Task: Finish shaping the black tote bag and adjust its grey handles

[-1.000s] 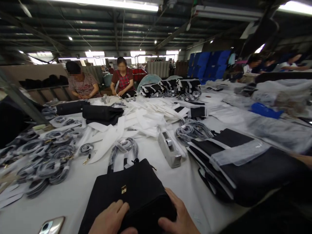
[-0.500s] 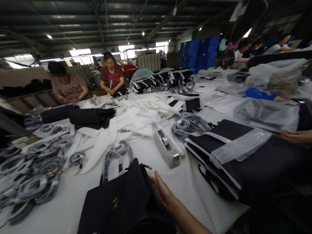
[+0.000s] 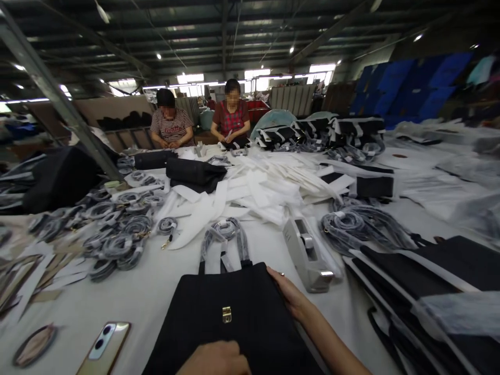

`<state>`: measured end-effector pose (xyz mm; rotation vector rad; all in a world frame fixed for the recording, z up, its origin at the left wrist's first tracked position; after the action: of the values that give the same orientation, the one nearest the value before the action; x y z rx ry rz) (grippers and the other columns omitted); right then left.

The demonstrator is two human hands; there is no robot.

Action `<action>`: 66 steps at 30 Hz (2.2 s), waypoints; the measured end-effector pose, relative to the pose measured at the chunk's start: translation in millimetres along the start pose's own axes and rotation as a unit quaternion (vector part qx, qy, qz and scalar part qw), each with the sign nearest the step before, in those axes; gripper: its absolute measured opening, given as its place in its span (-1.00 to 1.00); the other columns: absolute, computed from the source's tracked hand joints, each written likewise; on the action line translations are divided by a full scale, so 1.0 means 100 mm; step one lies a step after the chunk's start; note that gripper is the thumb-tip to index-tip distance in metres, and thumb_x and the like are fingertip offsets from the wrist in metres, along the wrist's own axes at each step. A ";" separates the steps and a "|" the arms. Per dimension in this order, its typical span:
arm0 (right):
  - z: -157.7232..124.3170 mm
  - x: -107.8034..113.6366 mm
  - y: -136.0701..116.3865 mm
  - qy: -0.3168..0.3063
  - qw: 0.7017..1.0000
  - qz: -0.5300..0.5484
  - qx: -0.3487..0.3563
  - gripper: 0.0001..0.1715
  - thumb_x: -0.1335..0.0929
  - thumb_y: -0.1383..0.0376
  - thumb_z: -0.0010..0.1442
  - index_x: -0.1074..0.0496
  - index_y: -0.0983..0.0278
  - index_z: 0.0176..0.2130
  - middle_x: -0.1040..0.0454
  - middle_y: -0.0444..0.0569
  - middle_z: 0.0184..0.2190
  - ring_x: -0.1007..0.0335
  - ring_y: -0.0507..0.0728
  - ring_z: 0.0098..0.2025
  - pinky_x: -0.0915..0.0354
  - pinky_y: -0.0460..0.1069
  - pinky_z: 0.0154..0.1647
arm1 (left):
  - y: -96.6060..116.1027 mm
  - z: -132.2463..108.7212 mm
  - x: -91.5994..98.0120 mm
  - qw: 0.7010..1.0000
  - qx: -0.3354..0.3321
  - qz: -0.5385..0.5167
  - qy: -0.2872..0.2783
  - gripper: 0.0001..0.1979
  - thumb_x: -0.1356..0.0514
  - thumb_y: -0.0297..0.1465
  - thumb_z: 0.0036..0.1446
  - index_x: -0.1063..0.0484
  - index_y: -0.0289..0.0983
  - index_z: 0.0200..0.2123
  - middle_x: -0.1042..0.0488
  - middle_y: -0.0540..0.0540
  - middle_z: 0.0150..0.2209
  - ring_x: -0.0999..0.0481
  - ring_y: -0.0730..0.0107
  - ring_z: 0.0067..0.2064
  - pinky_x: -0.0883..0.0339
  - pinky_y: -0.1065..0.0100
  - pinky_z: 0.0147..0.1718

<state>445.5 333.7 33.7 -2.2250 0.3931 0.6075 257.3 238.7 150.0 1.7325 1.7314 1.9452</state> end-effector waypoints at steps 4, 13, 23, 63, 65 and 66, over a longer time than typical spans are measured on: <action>-0.06 0.00 -0.04 0.015 0.984 -0.162 0.069 -0.51 -0.45 0.04 0.05 -0.47 0.33 -0.14 -0.59 0.09 -0.25 -0.53 0.26 -0.17 -0.41 0.11 -0.08 | -0.44 0.40 0.64 0.981 0.129 -0.080 0.118 -0.76 -0.06 -0.24 0.24 -0.47 -0.22 -0.25 -0.53 0.00 -0.29 -0.49 0.40 -0.23 -0.27 0.44 -0.21; -0.06 0.01 -0.06 0.113 0.831 -0.495 0.229 -0.36 -0.45 0.12 -0.07 -0.38 0.29 0.00 -0.50 0.11 -0.04 -0.42 0.33 0.01 -0.29 0.16 0.06 | -1.67 1.33 0.53 0.938 0.307 -0.098 0.131 -0.67 -0.19 -0.16 0.20 -0.43 -0.33 -0.43 -0.47 0.01 -0.47 -0.49 0.43 -0.41 -0.40 0.27 -0.29; -0.17 0.01 0.00 0.110 0.824 -0.492 0.257 -0.31 -0.38 0.18 0.03 -0.28 0.32 0.13 -0.43 0.13 0.08 -0.32 0.29 0.14 -0.23 0.12 0.16 | -1.71 1.57 0.68 0.909 0.185 -0.268 0.261 -0.68 -0.03 -0.19 0.33 -0.35 -0.33 -0.09 -0.48 -0.02 -0.37 -0.51 0.48 -0.45 -0.43 0.38 -0.45; 0.44 -0.04 -0.57 0.253 0.659 -0.667 0.241 -0.48 -0.19 -0.03 0.19 -0.34 0.19 -0.61 -0.50 0.09 -0.52 -0.45 0.25 -0.38 -0.18 0.03 -0.38 | -1.72 1.20 0.55 0.923 0.155 -0.221 0.273 -0.85 -0.14 -0.35 0.20 -0.48 -0.27 -0.33 -0.52 -0.02 -0.34 -0.48 0.36 -0.23 -0.30 0.32 -0.15; 0.35 -0.06 -0.63 0.266 0.640 -0.684 0.229 -0.44 -0.20 -0.11 0.18 -0.36 0.19 -0.61 -0.49 0.09 -0.53 -0.44 0.26 -0.40 -0.15 0.04 -0.40 | -1.97 1.09 0.68 0.899 0.202 -0.253 0.296 -0.81 -0.13 -0.31 0.25 -0.45 -0.32 -0.24 -0.50 -0.04 -0.31 -0.49 0.38 -0.27 -0.37 0.26 -0.19; 0.28 -0.10 -0.69 0.280 0.621 -0.693 0.237 -0.41 -0.20 -0.14 0.18 -0.36 0.19 -0.60 -0.49 0.11 -0.52 -0.43 0.27 -0.39 -0.15 0.05 -0.39 | -2.08 1.07 0.73 0.885 0.224 -0.272 0.304 -0.77 -0.12 -0.28 0.27 -0.43 -0.33 -0.22 -0.49 -0.05 -0.30 -0.50 0.39 -0.29 -0.40 0.26 -0.23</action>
<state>460.4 400.7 64.5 -1.4671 -0.8081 -0.9460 177.9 437.5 30.9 0.5175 2.6583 2.0156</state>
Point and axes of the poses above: each hand's wrist, its own z-axis towards the middle knuckle, its own x-axis out of the back of the hand, y = z × x, the point moved 5 cm from there along z, towards the middle knuckle
